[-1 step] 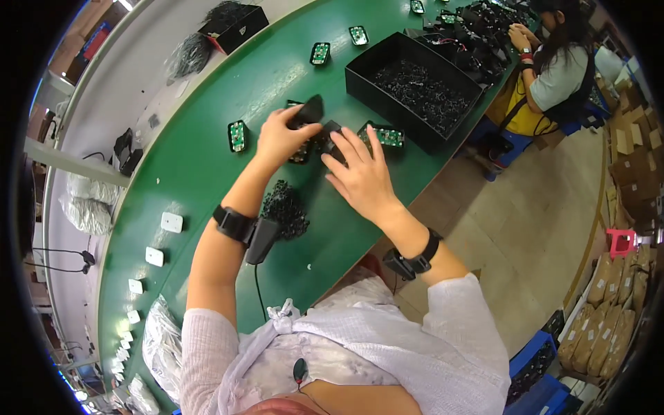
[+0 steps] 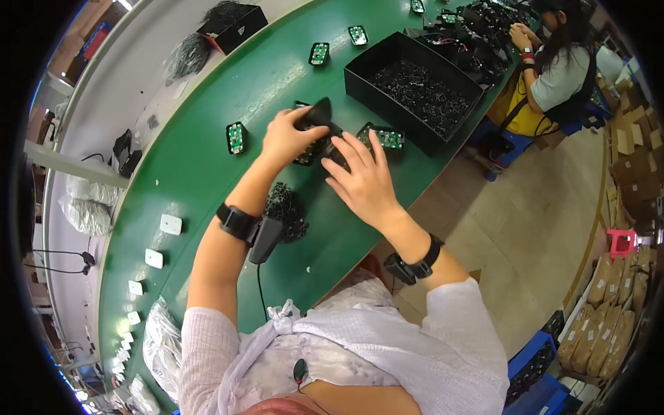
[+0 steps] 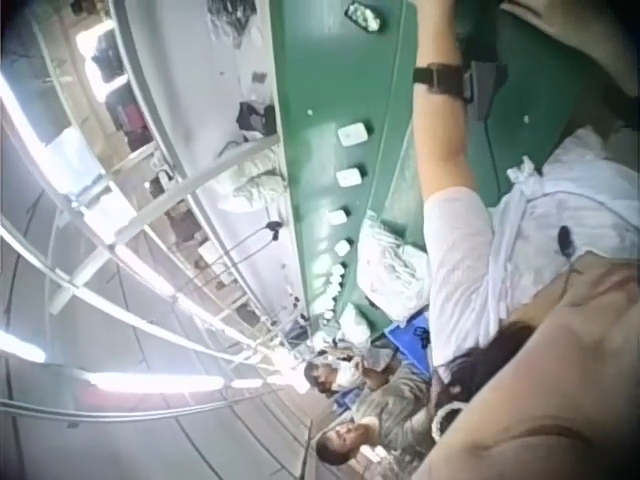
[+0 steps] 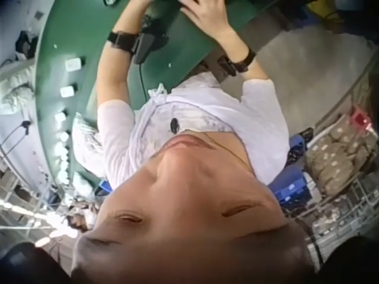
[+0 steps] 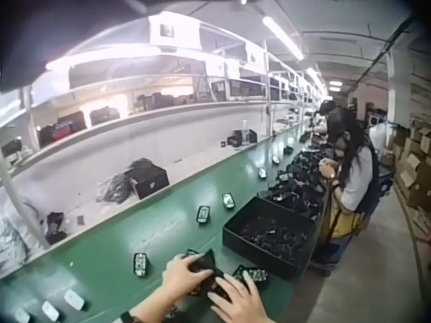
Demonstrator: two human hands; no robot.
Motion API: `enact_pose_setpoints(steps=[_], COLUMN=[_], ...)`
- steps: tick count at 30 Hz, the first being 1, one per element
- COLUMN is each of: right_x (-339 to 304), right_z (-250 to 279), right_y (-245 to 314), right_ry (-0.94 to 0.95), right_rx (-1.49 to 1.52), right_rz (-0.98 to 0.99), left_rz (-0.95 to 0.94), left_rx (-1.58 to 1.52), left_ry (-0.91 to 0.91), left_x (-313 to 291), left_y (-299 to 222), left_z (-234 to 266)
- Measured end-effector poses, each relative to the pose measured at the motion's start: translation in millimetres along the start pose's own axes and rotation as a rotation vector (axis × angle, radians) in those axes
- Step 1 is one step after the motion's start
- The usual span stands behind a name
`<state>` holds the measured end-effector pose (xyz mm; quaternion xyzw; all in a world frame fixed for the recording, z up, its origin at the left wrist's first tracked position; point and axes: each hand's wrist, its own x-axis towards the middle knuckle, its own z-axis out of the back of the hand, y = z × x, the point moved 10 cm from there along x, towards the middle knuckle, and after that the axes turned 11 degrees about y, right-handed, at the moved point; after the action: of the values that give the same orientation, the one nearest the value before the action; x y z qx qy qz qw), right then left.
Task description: The person picks up a white plastic plate, inserts a small black component into it, and then fits a black plastic housing over the plate. The person then places the assembled unit onto the green conveyor belt and repeats the process.
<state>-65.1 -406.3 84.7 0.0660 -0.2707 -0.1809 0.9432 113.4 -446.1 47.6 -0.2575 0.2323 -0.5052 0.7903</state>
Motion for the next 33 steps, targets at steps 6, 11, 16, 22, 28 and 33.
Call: enact_pose_setpoints(steps=[6, 11, 16, 22, 28, 33], right_x=[-18.8, -18.1, -19.8, -14.4, 0.3, 30.8], right_z=[20.2, 22.9, 21.5, 11.8, -2.7, -21.3], right_y=[-14.3, -9.7, -0.2, 19.7, 49.2, 61.5], right_ry=[-0.066, -0.092, -0.077, -0.048, 0.008, 0.1], right_rx=[0.08, 0.134, 0.165, 0.178, 0.2, 0.207], right_rz=[-0.072, -0.082, -0.06, -0.003, 0.083, 0.134], left_rz=[0.004, -0.139, -0.328, -0.23, -0.337, -0.325], left_rx=[0.304, 0.214, -0.15, -0.48, -0.437, -0.448], left_ry=[0.224, 0.31, 0.219, 0.027, -0.165, -0.295], left_x=[23.3, 36.0, 30.6, 13.3, -20.5, -97.3], left_y=[-42.7, -41.2, -39.6, -4.6, -1.4, 38.4], left_z=[-33.7, -43.3, -19.9, 3.0, 38.8, 117.5])
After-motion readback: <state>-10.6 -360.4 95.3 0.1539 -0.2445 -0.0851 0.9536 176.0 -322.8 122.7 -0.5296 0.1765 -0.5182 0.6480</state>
